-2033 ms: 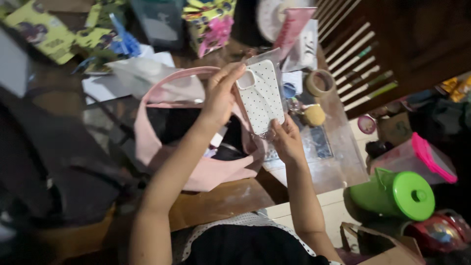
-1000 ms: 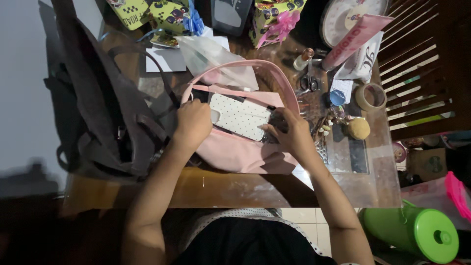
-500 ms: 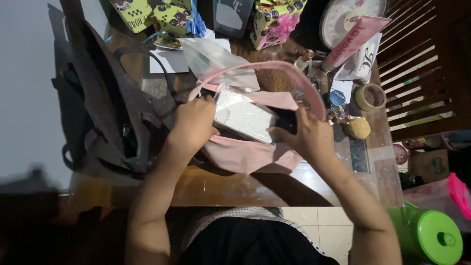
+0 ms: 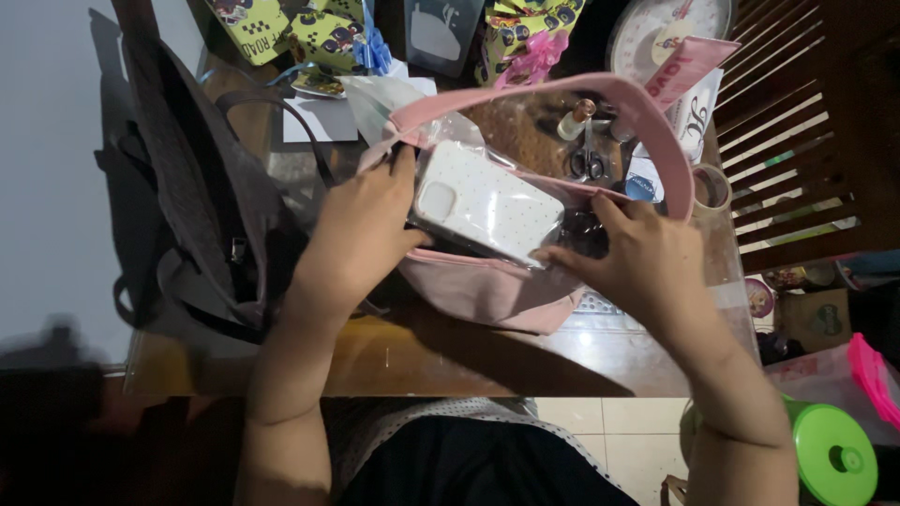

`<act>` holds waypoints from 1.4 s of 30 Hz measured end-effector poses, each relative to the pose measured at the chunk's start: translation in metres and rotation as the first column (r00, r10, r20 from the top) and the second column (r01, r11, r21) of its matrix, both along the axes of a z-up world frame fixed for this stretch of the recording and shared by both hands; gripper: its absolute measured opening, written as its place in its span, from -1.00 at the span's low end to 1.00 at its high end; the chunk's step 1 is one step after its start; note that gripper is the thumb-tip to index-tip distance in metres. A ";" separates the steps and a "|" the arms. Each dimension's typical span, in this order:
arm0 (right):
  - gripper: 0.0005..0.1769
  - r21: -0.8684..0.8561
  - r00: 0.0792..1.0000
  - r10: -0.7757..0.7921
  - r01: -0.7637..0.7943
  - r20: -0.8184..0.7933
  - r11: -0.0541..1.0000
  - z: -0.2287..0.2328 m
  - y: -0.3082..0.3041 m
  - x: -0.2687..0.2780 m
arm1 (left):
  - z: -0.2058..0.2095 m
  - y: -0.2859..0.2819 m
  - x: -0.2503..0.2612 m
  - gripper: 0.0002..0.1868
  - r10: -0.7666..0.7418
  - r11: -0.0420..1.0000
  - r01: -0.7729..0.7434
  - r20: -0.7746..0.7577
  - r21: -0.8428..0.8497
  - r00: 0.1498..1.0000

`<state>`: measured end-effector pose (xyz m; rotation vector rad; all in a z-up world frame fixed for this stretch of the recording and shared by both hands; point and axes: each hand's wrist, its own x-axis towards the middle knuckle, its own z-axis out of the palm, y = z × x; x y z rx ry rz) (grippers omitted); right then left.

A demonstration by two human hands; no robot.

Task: The person sits at a cluttered wooden table and packs personal items, including pens, cosmetics, a phone and small containers, into a pink handbag and a dark bag, arranging the contents and handling the bag straps. They then pick up a plastic bag and walk through a hallway carrying the bags.

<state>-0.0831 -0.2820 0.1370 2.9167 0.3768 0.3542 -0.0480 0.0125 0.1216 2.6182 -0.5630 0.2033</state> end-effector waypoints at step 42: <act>-0.63 0.758 0.788 0.403 0.120 -0.465 0.641 -0.144 0.012 0.085 | -0.080 -0.009 0.042 0.44 0.177 0.981 -0.159 -0.170 0.111 0.969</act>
